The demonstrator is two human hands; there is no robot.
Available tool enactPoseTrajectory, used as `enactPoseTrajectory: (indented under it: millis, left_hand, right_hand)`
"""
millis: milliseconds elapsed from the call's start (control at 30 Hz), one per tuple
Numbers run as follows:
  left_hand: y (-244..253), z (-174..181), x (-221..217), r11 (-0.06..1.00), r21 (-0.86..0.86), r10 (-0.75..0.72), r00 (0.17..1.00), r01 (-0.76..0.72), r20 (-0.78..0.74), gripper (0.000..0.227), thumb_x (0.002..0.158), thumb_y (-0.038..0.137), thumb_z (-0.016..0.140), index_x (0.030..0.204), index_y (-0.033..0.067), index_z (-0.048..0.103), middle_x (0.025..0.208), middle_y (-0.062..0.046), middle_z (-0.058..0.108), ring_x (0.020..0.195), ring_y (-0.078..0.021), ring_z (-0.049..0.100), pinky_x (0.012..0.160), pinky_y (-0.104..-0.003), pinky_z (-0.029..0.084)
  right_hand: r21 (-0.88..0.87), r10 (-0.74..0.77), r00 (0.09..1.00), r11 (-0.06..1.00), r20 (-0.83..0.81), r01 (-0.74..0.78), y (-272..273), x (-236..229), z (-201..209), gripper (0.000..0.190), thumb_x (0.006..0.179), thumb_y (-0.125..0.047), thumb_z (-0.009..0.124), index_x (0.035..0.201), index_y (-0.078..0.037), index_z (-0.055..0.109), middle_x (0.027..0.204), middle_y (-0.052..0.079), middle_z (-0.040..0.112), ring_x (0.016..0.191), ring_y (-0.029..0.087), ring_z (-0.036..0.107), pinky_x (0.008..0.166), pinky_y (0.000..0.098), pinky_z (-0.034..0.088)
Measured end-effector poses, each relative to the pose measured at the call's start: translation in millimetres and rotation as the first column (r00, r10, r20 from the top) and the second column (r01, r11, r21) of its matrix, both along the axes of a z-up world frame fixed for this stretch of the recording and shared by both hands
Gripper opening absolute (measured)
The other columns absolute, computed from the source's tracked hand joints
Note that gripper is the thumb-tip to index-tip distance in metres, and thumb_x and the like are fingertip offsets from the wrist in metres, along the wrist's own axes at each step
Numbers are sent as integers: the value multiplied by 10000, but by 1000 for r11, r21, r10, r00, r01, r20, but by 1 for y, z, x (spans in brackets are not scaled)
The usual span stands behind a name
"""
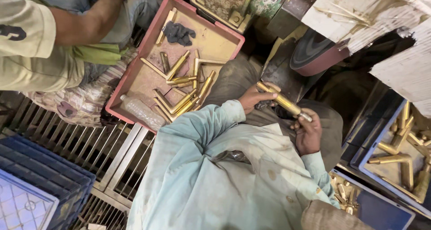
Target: The person sits on the floor and uses a belt sander to polish the edges of brass-colored metal parts. They pick up individual pieces from a blue crate, hold them against the moving belt, and then place the finished parts into a pink tray.
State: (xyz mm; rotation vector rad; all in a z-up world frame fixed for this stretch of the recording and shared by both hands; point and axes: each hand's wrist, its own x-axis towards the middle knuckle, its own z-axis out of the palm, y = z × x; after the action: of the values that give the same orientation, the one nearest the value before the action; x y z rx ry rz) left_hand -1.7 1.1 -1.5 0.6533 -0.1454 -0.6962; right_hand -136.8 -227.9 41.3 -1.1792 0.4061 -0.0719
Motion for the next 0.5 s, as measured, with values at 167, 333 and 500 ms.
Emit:
enactPoseTrajectory:
  millis: [167, 333, 500]
  left_hand:
    - [4, 6, 0, 1000, 16, 14, 1000, -15, 28, 312, 921, 122, 776, 1183, -16, 677, 1046, -128, 717, 894, -201, 708, 773, -322, 605]
    - [11, 19, -1, 989, 141, 18, 993, -34, 112, 301, 925, 99, 762, 1195, 0, 670, 1103, -101, 707, 939, -189, 706, 811, -339, 625]
    - [18, 38, 5, 965, 242, 31, 956, -105, 293, 319, 930, -3, 761, 1229, 0, 649, 1112, -102, 678, 1003, -202, 678, 878, -356, 630]
  right_hand:
    - [-179, -19, 1000, 984, -14, 17, 10, -5, 2, 312, 974, -46, 656, 1271, -40, 562, 1005, 81, 683, 720, 114, 596, 669, 302, 567]
    - [-341, -21, 999, 940, -43, 5, 9, -4, 9, 268, 980, -77, 670, 1225, -44, 566, 954, 79, 695, 699, 109, 625, 643, 260, 556]
    - [-478, -14, 997, 878, -71, -22, 5, -4, 29, 259, 989, -114, 706, 1211, -43, 593, 951, 44, 687, 721, 84, 626, 641, 247, 534]
